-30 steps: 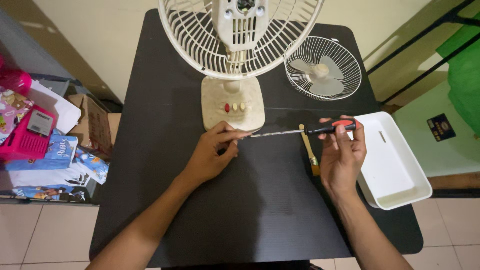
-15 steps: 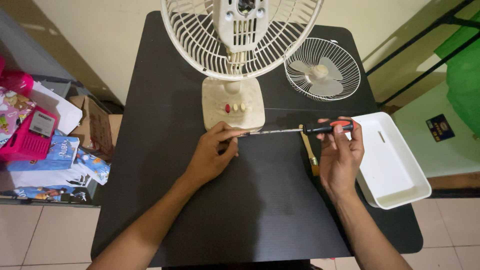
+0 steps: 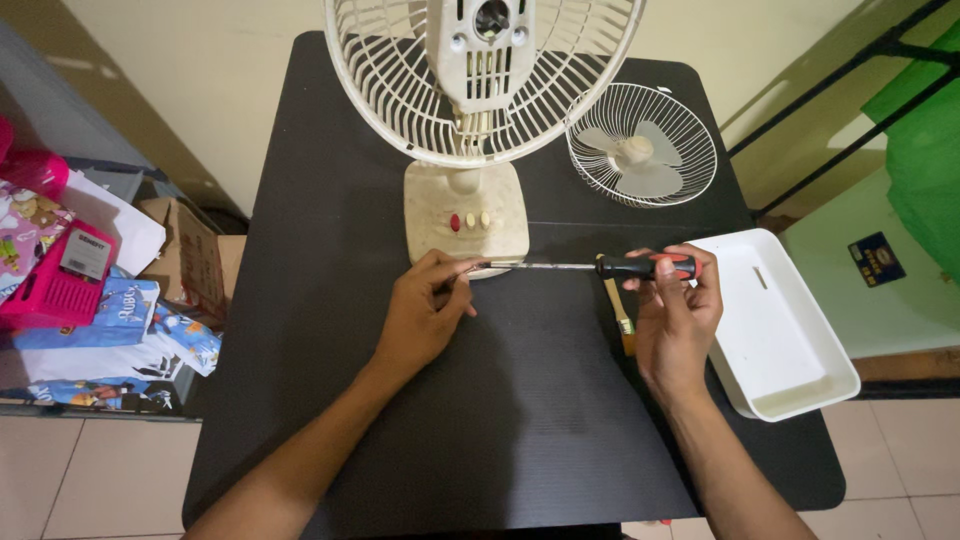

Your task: The person disassembles a small electric fan by removing the front grille and fan blade, then reassembles it by reattaching the grille and securing it with a screw. The person uses a screwdriver to remove and tighten screws on the fan housing.

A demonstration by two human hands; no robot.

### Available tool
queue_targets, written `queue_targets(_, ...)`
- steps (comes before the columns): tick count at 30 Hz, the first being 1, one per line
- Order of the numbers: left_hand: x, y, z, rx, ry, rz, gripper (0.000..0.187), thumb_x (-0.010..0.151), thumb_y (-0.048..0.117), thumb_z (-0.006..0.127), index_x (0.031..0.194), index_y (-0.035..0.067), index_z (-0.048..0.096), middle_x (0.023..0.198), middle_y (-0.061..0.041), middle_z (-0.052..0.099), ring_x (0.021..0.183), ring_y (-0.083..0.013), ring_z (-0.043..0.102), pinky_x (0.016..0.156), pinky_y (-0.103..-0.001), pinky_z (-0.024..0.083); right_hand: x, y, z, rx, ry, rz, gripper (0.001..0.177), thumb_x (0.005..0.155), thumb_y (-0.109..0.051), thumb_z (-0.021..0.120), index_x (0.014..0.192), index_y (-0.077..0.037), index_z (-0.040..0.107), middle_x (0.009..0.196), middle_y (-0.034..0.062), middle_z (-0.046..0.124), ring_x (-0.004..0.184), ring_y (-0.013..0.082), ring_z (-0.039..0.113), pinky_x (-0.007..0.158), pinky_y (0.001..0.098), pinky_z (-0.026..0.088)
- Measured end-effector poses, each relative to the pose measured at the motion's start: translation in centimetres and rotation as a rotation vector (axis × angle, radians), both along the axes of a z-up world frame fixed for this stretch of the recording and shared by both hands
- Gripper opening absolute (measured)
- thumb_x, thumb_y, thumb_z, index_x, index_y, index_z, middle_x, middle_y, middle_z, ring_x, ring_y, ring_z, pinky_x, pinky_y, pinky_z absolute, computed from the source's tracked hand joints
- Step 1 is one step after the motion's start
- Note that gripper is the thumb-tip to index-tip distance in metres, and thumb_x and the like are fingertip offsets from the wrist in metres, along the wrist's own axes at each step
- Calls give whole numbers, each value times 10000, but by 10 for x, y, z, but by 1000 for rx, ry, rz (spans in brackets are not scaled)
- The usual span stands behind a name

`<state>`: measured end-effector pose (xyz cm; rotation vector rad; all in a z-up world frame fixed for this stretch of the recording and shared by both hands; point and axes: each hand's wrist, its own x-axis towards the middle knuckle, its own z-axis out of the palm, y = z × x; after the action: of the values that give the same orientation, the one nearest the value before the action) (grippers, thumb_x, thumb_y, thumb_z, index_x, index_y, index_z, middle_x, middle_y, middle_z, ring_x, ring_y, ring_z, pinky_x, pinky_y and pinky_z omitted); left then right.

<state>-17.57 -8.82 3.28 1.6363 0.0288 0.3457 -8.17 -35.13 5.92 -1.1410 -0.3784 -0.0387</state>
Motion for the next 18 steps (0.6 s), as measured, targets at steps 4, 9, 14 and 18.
queue_targets(4,0,-1,-2,22,47,65,310,998,71,577,1274,-21,682,1028,-60,596,744,-90,645,637,-221,557,-2,1,0,-28,-19,-9,175,1085,-165,642,1205,-52,580,1086,150,703,910,171,666,905,321,564)
queue_targets(9,2,-3,-2,-35,73,104,287,1022,160,596,1197,-32,717,987,-52,664,707,-86,666,633,-229,554,-2,2,-2,-64,-88,-4,216,1086,-139,632,1246,4,608,1128,167,710,942,181,665,906,331,558)
queue_targets(14,2,-3,-3,-75,51,107,281,1031,169,608,1171,-40,734,898,-60,645,705,-81,649,662,-242,595,-3,1,-3,-37,-127,21,203,1086,-122,623,1249,-1,604,1142,175,707,959,193,667,918,344,563)
queue_targets(18,3,-2,-3,-103,30,108,267,1006,150,617,1151,-45,729,951,-50,683,710,-85,661,659,-248,585,-3,-1,-4,-43,-163,34,187,1087,-104,624,1240,-1,596,1156,186,696,1010,202,668,916,345,557)
